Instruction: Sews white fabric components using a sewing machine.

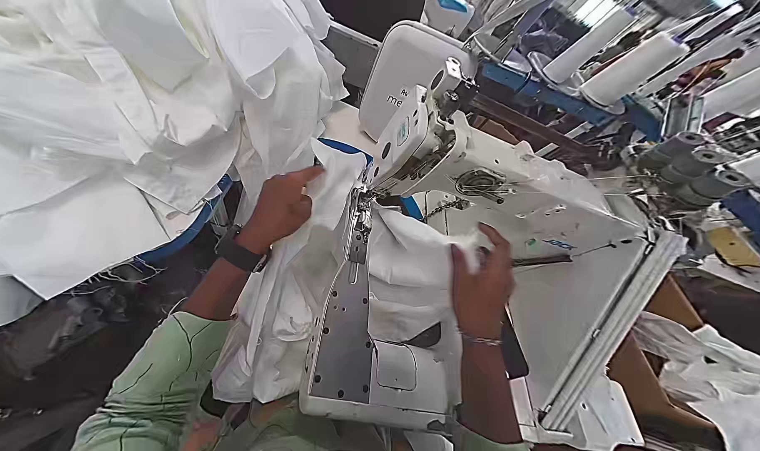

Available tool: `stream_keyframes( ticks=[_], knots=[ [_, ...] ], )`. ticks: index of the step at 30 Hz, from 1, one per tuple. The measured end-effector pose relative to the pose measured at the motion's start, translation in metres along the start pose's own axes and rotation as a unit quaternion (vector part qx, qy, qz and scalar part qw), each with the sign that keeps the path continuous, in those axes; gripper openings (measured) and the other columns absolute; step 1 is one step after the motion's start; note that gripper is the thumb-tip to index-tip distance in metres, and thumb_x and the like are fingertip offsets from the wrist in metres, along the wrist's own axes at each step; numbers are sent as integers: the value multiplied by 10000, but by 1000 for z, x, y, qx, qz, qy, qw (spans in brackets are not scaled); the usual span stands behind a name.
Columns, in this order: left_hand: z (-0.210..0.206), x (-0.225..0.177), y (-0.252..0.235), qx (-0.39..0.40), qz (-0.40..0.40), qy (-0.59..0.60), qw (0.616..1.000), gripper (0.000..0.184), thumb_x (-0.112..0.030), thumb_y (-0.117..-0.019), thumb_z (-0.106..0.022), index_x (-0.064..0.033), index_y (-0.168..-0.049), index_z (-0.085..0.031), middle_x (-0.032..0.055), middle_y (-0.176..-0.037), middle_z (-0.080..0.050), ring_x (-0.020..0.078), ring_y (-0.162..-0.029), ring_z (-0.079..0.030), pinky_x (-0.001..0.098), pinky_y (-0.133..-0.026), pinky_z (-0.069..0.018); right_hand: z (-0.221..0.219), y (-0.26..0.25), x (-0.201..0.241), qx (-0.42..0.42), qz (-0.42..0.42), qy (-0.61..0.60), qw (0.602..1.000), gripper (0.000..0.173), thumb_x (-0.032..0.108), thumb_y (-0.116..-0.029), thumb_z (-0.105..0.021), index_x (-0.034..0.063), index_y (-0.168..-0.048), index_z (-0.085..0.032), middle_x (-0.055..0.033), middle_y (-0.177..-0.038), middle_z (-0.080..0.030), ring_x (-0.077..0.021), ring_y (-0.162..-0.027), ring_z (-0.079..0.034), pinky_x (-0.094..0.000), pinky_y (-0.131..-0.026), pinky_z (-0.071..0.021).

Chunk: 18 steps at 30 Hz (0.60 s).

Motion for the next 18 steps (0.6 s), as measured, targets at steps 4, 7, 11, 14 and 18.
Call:
stream_keyframes(
  ticks=[4, 7, 11, 14, 18],
  knots=[
    [-41, -60, 66, -7, -116, -128, 985, 337, 61, -839, -605, -35, -1128, -749, 154, -1025, -769, 345, -820, -752, 525, -663, -589, -86, 8, 87, 64, 285, 55, 955, 286, 49, -853, -655, 46, -1108, -784, -209, -681, -674, -384, -509, -653, -491, -419, -483],
    [-35, -16, 132, 109, 32, -45, 992, 122, 44, -900, -624, 36, -924, -743, 215, -735, -688, 399, -663, -684, 590, -630, -532, -100, -1, 65, 159, 261, 30, 952, 195, 11, -850, -648, 53, -977, -791, -241, -764, -696, -448, -640, -690, -589, -521, -511],
    [-42, -74, 153, 323, -98, 140, 931, 282, -188, -952, -676, 7, -749, -671, 129, -594, -593, 267, -542, -610, 450, -513, -466, -101, 41, 55, 150, 299, -65, 940, 195, 48, -800, -624, 81, -910, -782, -160, -694, -692, -327, -526, -672, -466, -408, -488],
    [-55, -32, 56, 90, -18, 52, 994, 216, -160, -974, -645, 32, -981, -744, 174, -902, -738, 282, -826, -730, 462, -780, -588, -98, 31, 61, 142, 262, -98, 949, 320, 52, -825, -608, 2, -1106, -753, -139, -726, -711, -300, -548, -675, -455, -452, -510],
    [-106, -12, 24, -40, 105, 24, 993, 394, -222, -1026, -556, 69, -1290, -584, 239, -1087, -692, 369, -953, -707, 516, -842, -569, -66, -11, 11, 194, 47, -14, 980, 395, 177, -944, -683, -65, -1256, -659, -228, -864, -729, -415, -766, -713, -601, -696, -549]
  ],
)
Point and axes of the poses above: each hand's wrist, its own y-axis away from the middle knuckle, its own z-axis out of the back of the hand, x = y × z, the point moved 7 cm from there along -y, towards the middle knuckle
